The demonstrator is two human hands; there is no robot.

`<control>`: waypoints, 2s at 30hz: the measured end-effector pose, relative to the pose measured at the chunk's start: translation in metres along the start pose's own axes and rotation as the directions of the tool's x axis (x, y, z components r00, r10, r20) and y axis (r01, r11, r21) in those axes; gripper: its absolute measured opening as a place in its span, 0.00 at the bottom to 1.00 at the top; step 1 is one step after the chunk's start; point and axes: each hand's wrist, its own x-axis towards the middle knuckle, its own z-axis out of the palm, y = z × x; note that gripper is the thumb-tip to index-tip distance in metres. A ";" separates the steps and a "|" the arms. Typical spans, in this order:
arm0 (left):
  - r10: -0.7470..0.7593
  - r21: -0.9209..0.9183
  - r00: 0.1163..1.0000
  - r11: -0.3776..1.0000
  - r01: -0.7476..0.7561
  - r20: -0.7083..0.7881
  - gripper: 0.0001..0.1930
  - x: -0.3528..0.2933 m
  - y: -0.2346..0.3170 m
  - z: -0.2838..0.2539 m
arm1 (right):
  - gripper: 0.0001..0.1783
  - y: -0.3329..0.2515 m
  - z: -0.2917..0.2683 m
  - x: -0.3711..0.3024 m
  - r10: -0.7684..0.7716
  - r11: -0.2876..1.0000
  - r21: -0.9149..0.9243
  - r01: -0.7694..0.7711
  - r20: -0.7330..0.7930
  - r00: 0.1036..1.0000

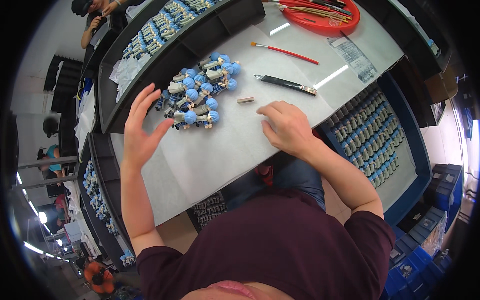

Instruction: The person assembles small plastic toy figures by hand, picking up individual bodies and heads from a tray and a table. They attach the heads to the bodies and place the completed figures into a black tray. The process is repetitive, involving picking, aligning, and snapping the parts together.

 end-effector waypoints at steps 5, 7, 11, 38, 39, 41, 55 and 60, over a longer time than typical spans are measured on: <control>-0.071 -0.180 0.988 0.983 0.046 -0.139 0.21 -0.071 0.030 0.030 | 0.21 -0.008 -0.008 0.033 -0.050 0.994 -0.096 0.051 0.009 0.999; -0.138 -0.255 0.977 0.962 0.094 -0.160 0.19 -0.095 0.040 0.052 | 0.24 -0.013 -0.011 0.038 -0.009 0.984 -0.178 0.030 0.117 0.993; -0.250 -0.364 0.953 0.915 0.174 -0.171 0.16 -0.125 0.055 0.089 | 0.24 -0.021 -0.017 0.042 0.027 0.961 -0.271 0.065 0.322 0.946; -0.298 -0.393 0.885 0.908 0.147 -0.358 0.12 -0.140 0.051 0.146 | 0.17 0.063 -0.016 0.060 -0.257 0.868 -0.482 0.123 -0.223 0.940; -0.298 -0.394 0.884 0.908 0.146 -0.360 0.12 -0.139 0.049 0.147 | 0.17 0.044 -0.011 0.060 -0.215 0.929 -0.345 0.136 -0.202 0.956; -0.303 -0.396 0.884 0.906 0.151 -0.357 0.12 -0.140 0.048 0.146 | 0.17 -0.001 0.004 0.057 -0.141 0.989 -0.056 0.134 -0.135 0.981; -0.476 -0.730 0.827 0.673 0.123 -0.299 0.12 -0.139 0.046 0.133 | 0.18 -0.080 0.077 0.071 -0.469 0.874 0.062 0.481 -0.143 0.871; -0.506 -0.718 0.729 0.695 0.029 -0.460 0.15 -0.131 0.041 0.115 | 0.17 -0.082 0.056 0.032 -0.204 0.805 0.559 0.199 -0.055 0.977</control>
